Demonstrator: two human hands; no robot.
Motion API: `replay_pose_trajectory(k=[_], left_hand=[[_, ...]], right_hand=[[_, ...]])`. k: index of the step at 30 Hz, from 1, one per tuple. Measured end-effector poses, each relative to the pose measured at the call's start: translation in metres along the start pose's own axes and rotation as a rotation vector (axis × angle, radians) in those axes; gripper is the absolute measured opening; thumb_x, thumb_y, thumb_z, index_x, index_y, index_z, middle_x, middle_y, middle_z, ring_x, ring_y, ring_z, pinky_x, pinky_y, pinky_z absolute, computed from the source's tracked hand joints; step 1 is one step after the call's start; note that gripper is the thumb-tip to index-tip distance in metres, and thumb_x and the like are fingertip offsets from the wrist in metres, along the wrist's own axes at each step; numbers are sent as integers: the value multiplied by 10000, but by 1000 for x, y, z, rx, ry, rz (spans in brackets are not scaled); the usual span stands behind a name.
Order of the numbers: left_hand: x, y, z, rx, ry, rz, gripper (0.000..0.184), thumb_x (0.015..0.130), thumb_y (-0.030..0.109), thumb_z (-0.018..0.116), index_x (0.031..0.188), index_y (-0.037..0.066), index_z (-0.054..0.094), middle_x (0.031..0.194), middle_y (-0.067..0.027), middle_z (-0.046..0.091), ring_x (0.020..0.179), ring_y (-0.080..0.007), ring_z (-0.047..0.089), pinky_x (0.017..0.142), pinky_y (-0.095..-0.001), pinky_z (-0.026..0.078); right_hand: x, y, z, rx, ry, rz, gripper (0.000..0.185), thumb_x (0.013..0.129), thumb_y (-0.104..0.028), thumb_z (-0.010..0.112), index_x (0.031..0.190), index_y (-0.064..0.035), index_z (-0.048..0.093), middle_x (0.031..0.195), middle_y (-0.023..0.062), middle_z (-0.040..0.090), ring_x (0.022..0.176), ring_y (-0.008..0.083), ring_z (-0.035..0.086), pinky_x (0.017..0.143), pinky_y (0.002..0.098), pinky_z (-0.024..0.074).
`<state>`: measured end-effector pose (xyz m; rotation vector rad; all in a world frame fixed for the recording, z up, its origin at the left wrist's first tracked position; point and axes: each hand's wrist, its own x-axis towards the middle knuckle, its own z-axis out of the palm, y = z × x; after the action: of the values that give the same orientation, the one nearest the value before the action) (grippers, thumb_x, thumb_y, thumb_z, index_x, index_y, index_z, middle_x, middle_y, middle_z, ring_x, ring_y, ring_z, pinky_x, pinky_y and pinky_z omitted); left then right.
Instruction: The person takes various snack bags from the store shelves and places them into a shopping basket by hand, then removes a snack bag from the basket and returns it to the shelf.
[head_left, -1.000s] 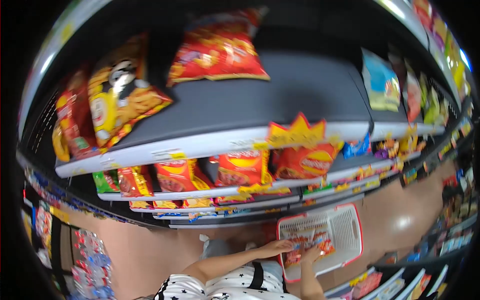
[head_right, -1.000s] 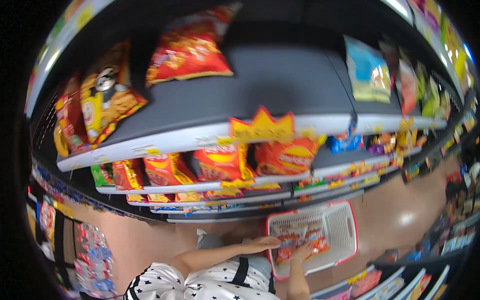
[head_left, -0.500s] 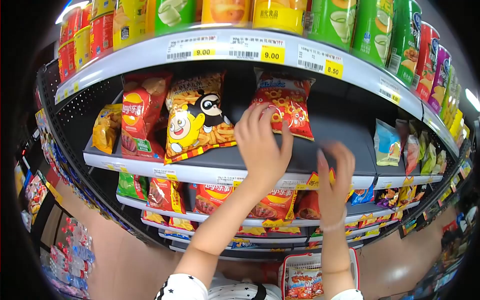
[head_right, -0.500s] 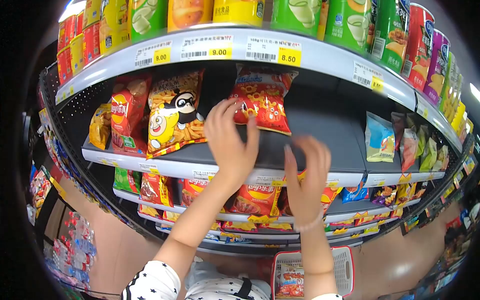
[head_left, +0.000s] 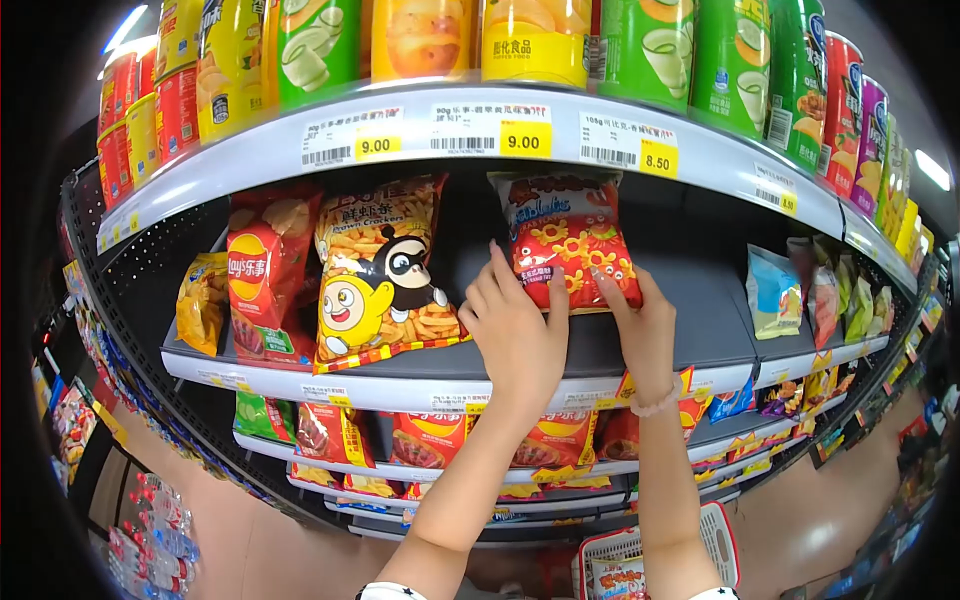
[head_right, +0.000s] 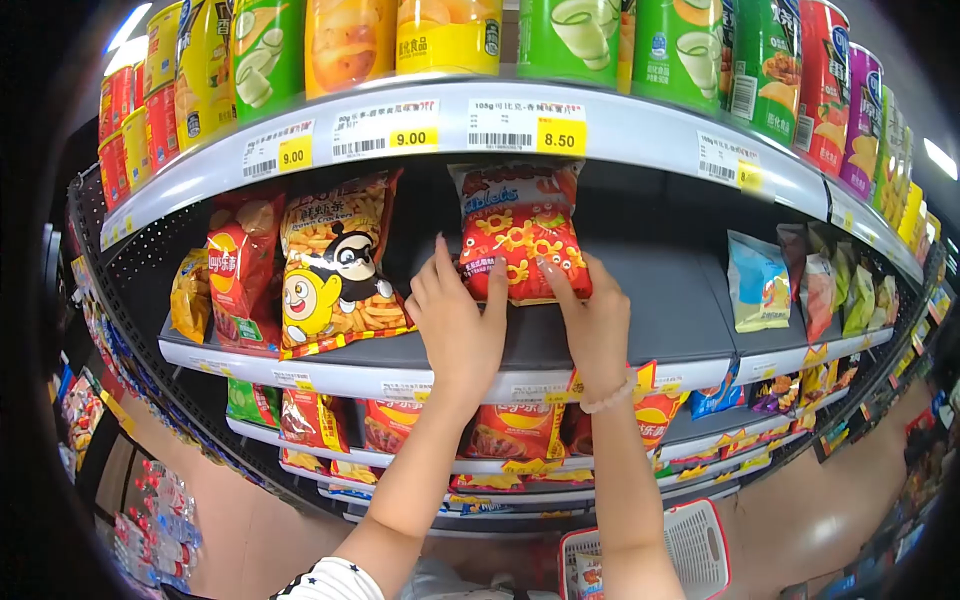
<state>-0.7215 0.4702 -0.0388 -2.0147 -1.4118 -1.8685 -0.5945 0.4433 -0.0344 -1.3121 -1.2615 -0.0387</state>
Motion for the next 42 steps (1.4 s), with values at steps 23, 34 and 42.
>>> replay_pose_trajectory(k=[23, 34, 42], left_hand=[[-278, 63, -15, -1117, -1251, -692, 765, 633, 143, 823, 1213, -3, 346, 1134, -118, 531, 1045, -192, 540, 907, -321, 444], [-543, 19, 37, -865, -1676, -675, 729, 690, 192, 792, 1231, -18, 349, 1179, -147, 504, 1100, -191, 500, 903, -300, 426], [-534, -24, 44, -744, -2023, -652, 567, 811, 287, 663, 1220, -37, 443, 1193, -204, 508, 1143, -286, 469, 953, -376, 372]], right_hand=[[-341, 99, -213, 29, 524, 440, 647, 716, -142, 743, 1256, -23, 406, 1041, 103, 584, 844, 207, 581, 743, 308, 469], [-505, 171, -199, 593, 997, 1170, 614, 801, -232, 697, 1294, -68, 369, 1160, 84, 547, 999, 195, 571, 844, 351, 475], [-536, 293, -273, 124, 790, 1232, 710, 656, -245, 817, 1195, 21, 440, 1075, 120, 595, 945, 198, 586, 816, 327, 481]])
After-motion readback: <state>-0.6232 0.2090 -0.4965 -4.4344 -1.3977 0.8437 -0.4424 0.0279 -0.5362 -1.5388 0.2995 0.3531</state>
